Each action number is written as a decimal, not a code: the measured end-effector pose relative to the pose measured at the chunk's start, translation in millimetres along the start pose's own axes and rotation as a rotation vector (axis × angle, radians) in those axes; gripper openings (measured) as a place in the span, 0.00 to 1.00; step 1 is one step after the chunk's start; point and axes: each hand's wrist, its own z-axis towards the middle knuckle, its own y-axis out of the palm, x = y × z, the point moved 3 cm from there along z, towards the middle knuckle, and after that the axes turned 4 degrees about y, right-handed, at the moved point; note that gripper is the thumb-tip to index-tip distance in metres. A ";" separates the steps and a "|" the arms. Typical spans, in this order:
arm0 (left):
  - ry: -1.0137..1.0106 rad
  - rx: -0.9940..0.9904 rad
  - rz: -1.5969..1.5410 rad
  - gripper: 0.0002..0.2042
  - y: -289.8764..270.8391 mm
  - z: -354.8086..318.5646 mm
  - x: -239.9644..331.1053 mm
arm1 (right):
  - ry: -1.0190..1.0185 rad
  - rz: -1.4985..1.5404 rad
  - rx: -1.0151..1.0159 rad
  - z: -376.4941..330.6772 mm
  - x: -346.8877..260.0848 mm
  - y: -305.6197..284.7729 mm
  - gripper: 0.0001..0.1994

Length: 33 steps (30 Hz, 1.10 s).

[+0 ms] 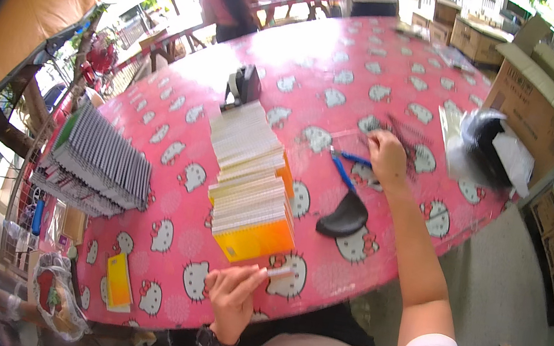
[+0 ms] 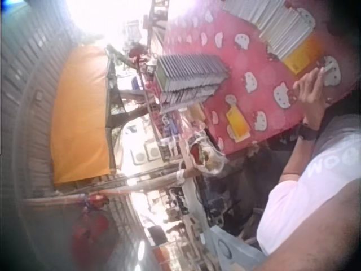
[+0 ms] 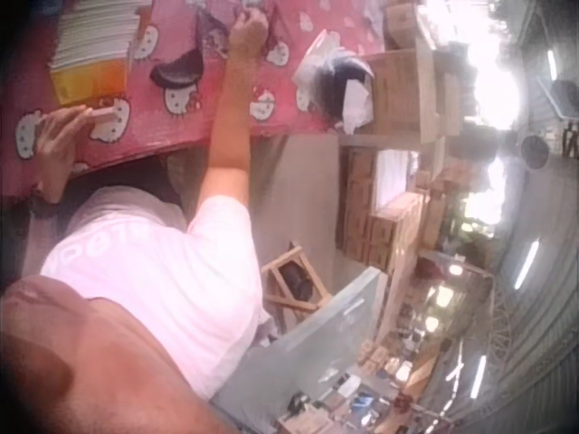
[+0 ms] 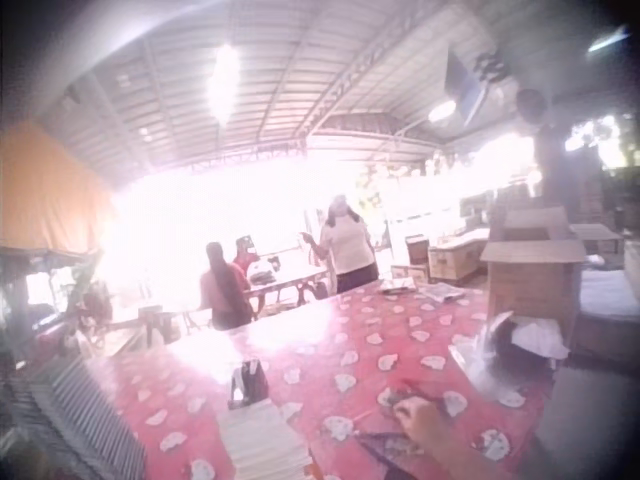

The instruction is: The person retrieves yellow notepads from a cardboard box and places them on a pink Hello Kitty table. They then use a handheld stapler to attach spiral bindings to the notepads one by one, stacking the finished notebooks on the table.

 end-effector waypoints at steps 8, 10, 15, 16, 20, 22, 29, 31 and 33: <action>0.001 0.022 0.007 0.16 1.9 -3.3 -9.9 | 0.112 -0.387 -0.200 20.0 32.1 17.3 0.10; 0.001 0.043 0.013 0.15 -2.6 -0.7 -7.6 | 0.051 -0.275 -0.033 19.3 30.4 4.8 0.13; -0.021 -0.022 0.061 0.18 -2.3 -7.4 -17.0 | 0.031 0.214 -0.231 -13.3 -94.8 -33.0 0.14; -0.024 -0.009 0.060 0.17 -1.8 -6.6 -18.3 | 0.056 0.305 -0.367 -23.5 -109.6 -35.5 0.14; -0.032 0.062 0.043 0.13 1.4 -0.3 -10.5 | 0.170 0.539 -0.756 -89.9 -149.2 -42.3 0.14; -0.025 0.064 0.022 0.11 5.5 2.9 -6.8 | 0.160 0.588 -0.792 -118.5 -146.4 -41.7 0.13; -0.084 0.055 0.020 0.12 7.3 -2.5 -14.8 | 0.098 0.627 -0.801 -145.0 -142.9 -24.1 0.10; -0.076 0.049 0.025 0.11 6.6 0.5 -13.8 | 0.099 0.626 -0.751 -146.0 -145.0 -21.4 0.10; -0.055 0.052 0.017 0.10 5.4 2.3 -13.6 | 0.064 0.642 -0.732 -145.9 -146.8 -17.9 0.10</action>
